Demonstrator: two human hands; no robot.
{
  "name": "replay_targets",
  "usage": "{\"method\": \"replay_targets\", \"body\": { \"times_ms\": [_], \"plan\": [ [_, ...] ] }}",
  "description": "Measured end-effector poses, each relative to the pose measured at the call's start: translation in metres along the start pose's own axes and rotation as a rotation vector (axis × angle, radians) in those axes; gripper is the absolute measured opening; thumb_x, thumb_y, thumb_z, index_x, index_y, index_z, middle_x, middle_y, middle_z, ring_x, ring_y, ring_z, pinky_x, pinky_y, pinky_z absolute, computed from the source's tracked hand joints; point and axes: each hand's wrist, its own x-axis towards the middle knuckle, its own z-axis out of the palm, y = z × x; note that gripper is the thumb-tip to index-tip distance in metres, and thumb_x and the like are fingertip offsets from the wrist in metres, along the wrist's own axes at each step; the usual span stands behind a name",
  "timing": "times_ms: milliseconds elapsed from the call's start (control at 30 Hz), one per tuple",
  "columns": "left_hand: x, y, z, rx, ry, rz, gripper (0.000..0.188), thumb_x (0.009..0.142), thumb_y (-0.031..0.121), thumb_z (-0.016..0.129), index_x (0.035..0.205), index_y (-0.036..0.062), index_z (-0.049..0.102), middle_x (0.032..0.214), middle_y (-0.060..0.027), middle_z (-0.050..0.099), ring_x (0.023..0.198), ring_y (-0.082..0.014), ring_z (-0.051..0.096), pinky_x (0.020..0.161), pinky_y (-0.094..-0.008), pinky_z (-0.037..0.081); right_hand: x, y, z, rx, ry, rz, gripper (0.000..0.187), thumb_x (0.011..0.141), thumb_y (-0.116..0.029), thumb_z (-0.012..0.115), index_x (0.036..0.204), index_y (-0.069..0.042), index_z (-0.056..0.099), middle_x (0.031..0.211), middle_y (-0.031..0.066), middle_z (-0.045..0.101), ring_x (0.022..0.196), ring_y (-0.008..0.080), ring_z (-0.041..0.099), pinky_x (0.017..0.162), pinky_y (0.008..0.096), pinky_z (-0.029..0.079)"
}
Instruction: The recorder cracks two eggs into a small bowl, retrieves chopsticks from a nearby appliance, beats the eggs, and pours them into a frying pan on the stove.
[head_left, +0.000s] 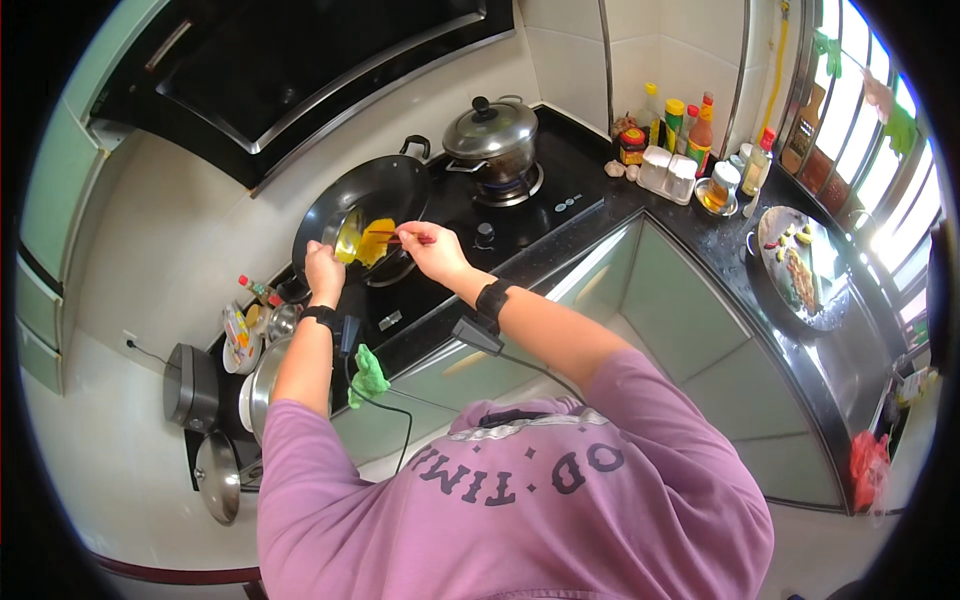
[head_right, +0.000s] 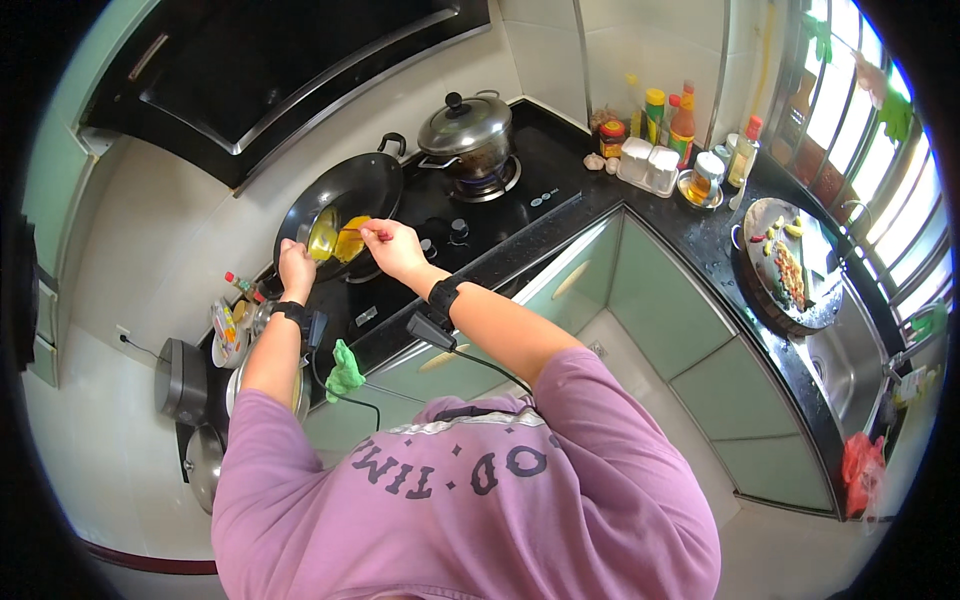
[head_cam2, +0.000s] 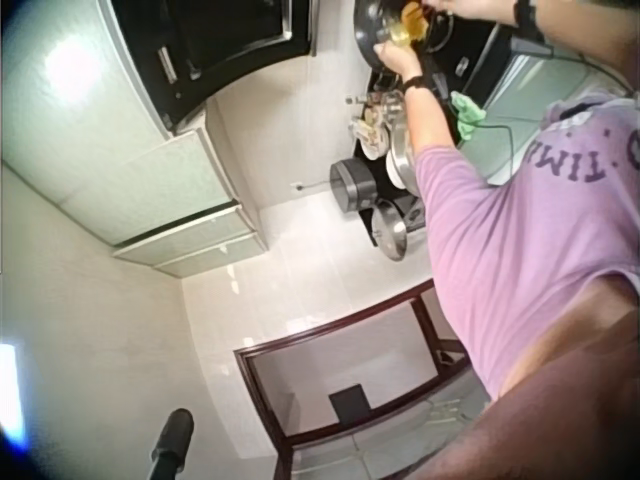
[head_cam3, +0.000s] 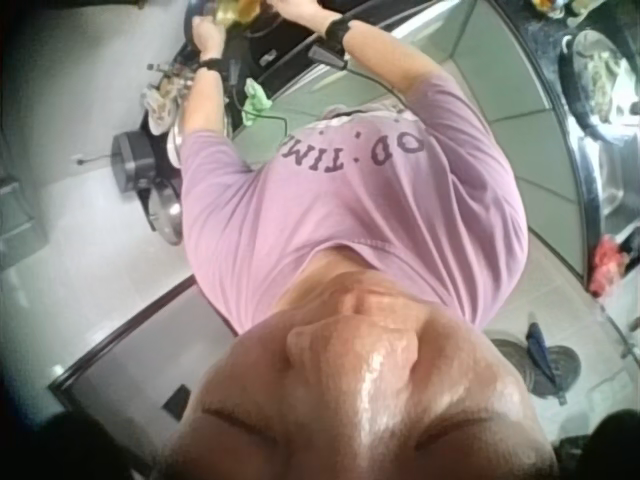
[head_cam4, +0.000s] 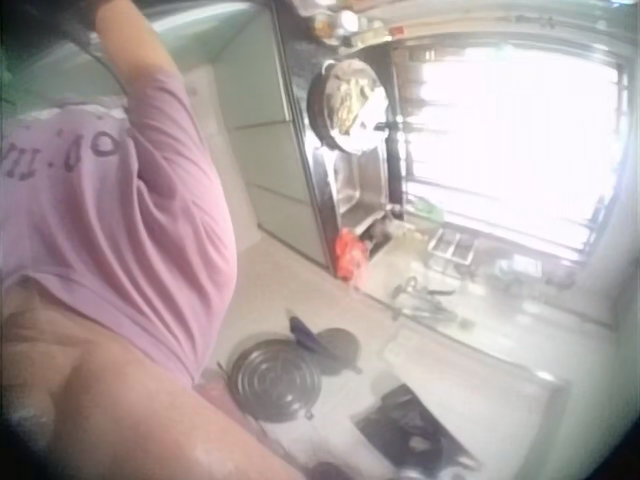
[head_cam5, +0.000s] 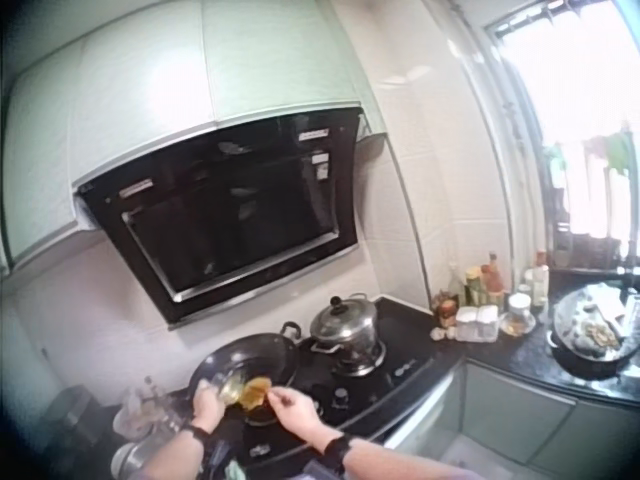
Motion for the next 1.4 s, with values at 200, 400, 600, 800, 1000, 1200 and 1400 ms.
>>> {"method": "replay_targets", "body": {
  "times_ms": [200, 400, 600, 800, 1000, 1200, 1400],
  "plan": [
    [0.005, 0.009, 0.001, 0.050, -0.006, -0.019, 0.006, 0.067, 0.001, 0.054, 0.062, -0.0019, 0.054, 0.082, -0.0168, 0.053, 0.075, -0.0363, 0.054, 0.068, -0.0423, 0.044, 0.001, 0.007, -0.011, 0.149, 0.001, 0.006, 0.019, 0.084, -0.018, 0.061, 0.096, -0.004, 0.065, 0.081, 0.0097, 0.066, 0.071, 0.0128, 0.061, 0.068, 0.0257, 0.049],
    [0.005, 0.016, -0.005, 0.068, 0.011, -0.014, 0.005, 0.067, 0.000, 0.055, 0.062, -0.0016, 0.054, 0.081, -0.0171, 0.053, 0.075, -0.0363, 0.054, 0.067, -0.0420, 0.044, -0.002, -0.005, -0.018, 0.242, -0.028, -0.008, 0.019, 0.085, -0.017, 0.060, 0.098, -0.002, 0.064, 0.084, 0.0083, 0.066, 0.074, 0.0120, 0.061, 0.071, 0.0247, 0.049],
    [0.003, 0.026, -0.009, 0.022, 0.071, -0.004, 0.006, 0.068, 0.001, 0.057, 0.063, -0.0018, 0.053, 0.080, -0.0164, 0.052, 0.074, -0.0357, 0.053, 0.067, -0.0413, 0.044, -0.007, -0.014, -0.027, 0.200, -0.083, 0.004, 0.021, 0.089, -0.013, 0.056, 0.105, -0.001, 0.061, 0.092, 0.0069, 0.065, 0.084, 0.0124, 0.062, 0.077, 0.0240, 0.049],
    [0.008, 0.034, -0.013, 0.022, 0.099, 0.020, 0.010, 0.067, -0.001, 0.060, 0.062, -0.0015, 0.051, 0.082, -0.0165, 0.053, 0.076, -0.0348, 0.053, 0.069, -0.0391, 0.044, -0.007, -0.014, -0.031, 0.192, -0.087, -0.007, 0.021, 0.089, -0.013, 0.055, 0.105, 0.000, 0.060, 0.094, 0.0078, 0.065, 0.085, 0.0128, 0.062, 0.078, 0.0244, 0.049],
    [0.005, 0.034, -0.012, 0.007, 0.147, 0.025, 0.009, 0.067, 0.000, 0.058, 0.062, -0.0013, 0.052, 0.079, -0.0156, 0.052, 0.075, -0.0346, 0.052, 0.069, -0.0398, 0.044, -0.010, -0.016, -0.029, 0.206, -0.053, -0.034, 0.020, 0.088, -0.014, 0.056, 0.103, -0.001, 0.062, 0.092, 0.0084, 0.066, 0.082, 0.0130, 0.062, 0.077, 0.0248, 0.049],
    [0.003, 0.017, -0.002, -0.005, 0.125, -0.174, 0.013, 0.066, 0.004, 0.065, 0.061, -0.0006, 0.053, 0.083, -0.0150, 0.054, 0.079, -0.0324, 0.055, 0.074, -0.0373, 0.044, -0.016, -0.018, -0.030, 0.254, -0.038, -0.010, 0.020, 0.087, -0.014, 0.057, 0.100, -0.002, 0.064, 0.089, 0.0088, 0.067, 0.080, 0.0120, 0.062, 0.075, 0.0246, 0.049],
    [0.004, -0.003, 0.016, -0.017, 0.210, -0.328, 0.018, 0.066, 0.007, 0.067, 0.059, -0.0005, 0.053, 0.084, -0.0133, 0.056, 0.073, -0.0297, 0.056, 0.069, -0.0365, 0.045, -0.016, -0.016, -0.036, 0.206, -0.082, 0.004, 0.021, 0.090, -0.013, 0.054, 0.105, 0.000, 0.060, 0.093, 0.0059, 0.064, 0.084, 0.0117, 0.061, 0.077, 0.0236, 0.048]
  ]
}}
